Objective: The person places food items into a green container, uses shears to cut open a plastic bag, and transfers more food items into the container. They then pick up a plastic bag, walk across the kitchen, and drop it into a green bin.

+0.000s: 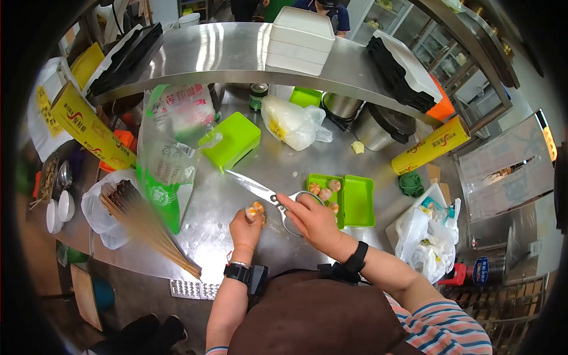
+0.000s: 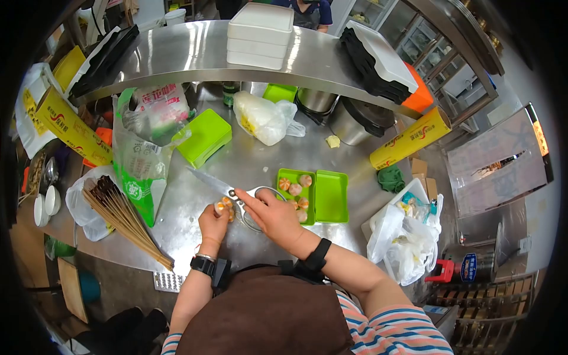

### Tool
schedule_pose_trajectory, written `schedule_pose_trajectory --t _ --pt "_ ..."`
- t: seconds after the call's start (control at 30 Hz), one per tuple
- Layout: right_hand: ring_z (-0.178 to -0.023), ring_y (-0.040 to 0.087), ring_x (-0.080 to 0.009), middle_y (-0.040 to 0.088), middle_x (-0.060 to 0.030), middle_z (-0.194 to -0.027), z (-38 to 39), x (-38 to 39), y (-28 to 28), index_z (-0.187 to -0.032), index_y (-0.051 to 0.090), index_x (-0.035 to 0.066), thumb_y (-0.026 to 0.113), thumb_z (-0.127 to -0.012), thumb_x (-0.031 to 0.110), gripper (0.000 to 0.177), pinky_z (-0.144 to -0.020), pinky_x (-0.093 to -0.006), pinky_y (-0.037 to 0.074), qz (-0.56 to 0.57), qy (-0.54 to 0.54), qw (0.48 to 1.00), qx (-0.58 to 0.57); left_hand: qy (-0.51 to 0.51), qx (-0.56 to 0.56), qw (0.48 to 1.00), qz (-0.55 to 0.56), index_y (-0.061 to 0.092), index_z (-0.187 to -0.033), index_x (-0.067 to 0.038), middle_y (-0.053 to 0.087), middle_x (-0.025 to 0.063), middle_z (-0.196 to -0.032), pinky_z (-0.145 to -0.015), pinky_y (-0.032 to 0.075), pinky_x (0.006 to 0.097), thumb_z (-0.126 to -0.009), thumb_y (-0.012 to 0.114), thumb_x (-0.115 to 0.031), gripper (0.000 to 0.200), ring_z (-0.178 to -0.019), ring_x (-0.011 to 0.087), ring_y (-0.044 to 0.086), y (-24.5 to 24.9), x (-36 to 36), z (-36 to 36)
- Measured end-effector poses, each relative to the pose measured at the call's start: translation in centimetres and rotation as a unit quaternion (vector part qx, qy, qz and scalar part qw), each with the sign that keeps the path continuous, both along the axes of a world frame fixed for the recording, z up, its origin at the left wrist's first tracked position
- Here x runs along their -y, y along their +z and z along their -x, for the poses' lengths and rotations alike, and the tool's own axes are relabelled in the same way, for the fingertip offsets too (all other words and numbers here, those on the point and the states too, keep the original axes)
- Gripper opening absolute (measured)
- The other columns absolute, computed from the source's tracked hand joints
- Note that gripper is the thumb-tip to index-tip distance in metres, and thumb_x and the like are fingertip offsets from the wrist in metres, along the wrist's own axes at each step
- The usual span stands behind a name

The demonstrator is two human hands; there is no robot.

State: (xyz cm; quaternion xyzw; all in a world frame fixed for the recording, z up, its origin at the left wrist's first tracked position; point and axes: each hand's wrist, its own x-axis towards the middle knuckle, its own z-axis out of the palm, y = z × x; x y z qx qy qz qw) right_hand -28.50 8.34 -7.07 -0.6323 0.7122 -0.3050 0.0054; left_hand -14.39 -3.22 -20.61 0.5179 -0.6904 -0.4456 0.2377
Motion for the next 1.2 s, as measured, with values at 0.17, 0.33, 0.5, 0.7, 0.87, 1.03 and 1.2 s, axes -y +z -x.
schedule_pose_trajectory --t 0.17,0.33,0.5,0.7,0.87,1.03,1.2 --pt "-0.065 0.06 -0.0244 0.057 -0.0066 -0.083 0.9 -0.8 -6.2 -0.128 0.061 0.019 0.063 -0.09 0.017 0.038 -0.055 -0.036 0.049 -0.156 -0.009 0.983 -0.095 -0.004 -0.003 1.0 -0.003 0.063 -0.082 -0.001 0.068 0.0173 -0.073 -0.063 0.052 0.0388 -0.079 0.072 -0.027 0.028 -0.067 0.0329 0.067 -0.6 -0.3 0.4" --pt "-0.067 0.06 -0.0271 0.057 -0.0087 -0.082 0.0 0.8 -1.2 -0.128 0.061 0.018 0.063 -0.09 0.018 0.038 -0.057 -0.0374 0.049 -0.048 -0.002 0.999 -0.014 0.004 -0.03 0.999 -0.029 0.063 -0.082 -0.001 0.067 0.0175 -0.072 -0.063 0.052 0.0402 -0.079 0.071 -0.029 0.029 -0.067 0.0341 0.066 -1.2 -0.1 0.5" --pt "-0.066 0.059 -0.0272 0.056 -0.0086 -0.083 0.1 -1.7 -6.4 -0.129 0.06 0.017 0.063 -0.09 0.016 0.039 -0.057 -0.0385 0.049 -0.167 -0.024 0.984 -0.052 0.003 -0.004 1.0 0.014 0.063 -0.081 -0.001 0.067 0.0177 -0.072 -0.063 0.052 0.0409 -0.079 0.071 -0.029 0.029 -0.068 0.0346 0.067 -0.4 -0.8 0.5" --pt "-0.065 0.059 -0.0267 0.055 -0.0075 -0.078 0.1 0.4 -1.6 -0.129 0.06 0.018 0.063 -0.09 0.017 0.04 -0.053 -0.0381 0.048 -0.037 -0.028 0.998 -0.035 0.003 0.006 1.0 -0.011 0.062 -0.08 0.0 0.067 0.0175 -0.072 -0.063 0.052 0.0414 -0.08 0.07 -0.028 0.029 -0.068 0.0351 0.066 -0.8 -0.4 0.8" --pt "-0.062 0.06 -0.0236 0.056 -0.0045 -0.079 0.3 -2.0 -5.3 -0.129 0.06 0.019 0.062 -0.087 0.015 0.042 -0.048 -0.0351 0.047 -0.105 -0.017 0.986 -0.13 0.004 -0.024 1.0 -0.005 0.061 -0.078 0.0 0.066 0.0165 -0.07 -0.061 0.052 0.0399 -0.079 0.071 -0.029 0.03 -0.065 0.0338 0.065 -0.4 -0.5 0.5" --pt "-0.061 0.06 -0.0206 0.056 -0.0034 -0.081 0.7 -0.7 -2.8 -0.131 0.059 0.019 0.062 -0.08 0.009 0.052 -0.046 -0.0324 0.047 -0.113 -0.009 0.975 -0.189 0.004 -0.02 1.0 -0.005 0.062 -0.078 -0.001 0.066 0.0147 -0.069 -0.061 0.052 0.0377 -0.077 0.074 -0.027 0.028 -0.064 0.03 0.066 -0.6 -1.0 0.6" --pt "-0.061 0.062 -0.0227 0.058 -0.005 -0.076 0.0 0.2 0.0 -0.131 0.058 0.018 0.061 -0.081 0.012 0.051 -0.047 -0.0327 0.049 -0.033 0.016 0.991 -0.132 0.023 -0.049 0.998 -0.037 0.063 -0.079 -0.001 0.067 0.0139 -0.069 -0.061 0.052 0.0372 -0.077 0.074 -0.024 0.026 -0.064 0.0283 0.067 -1.5 -0.7 0.4"
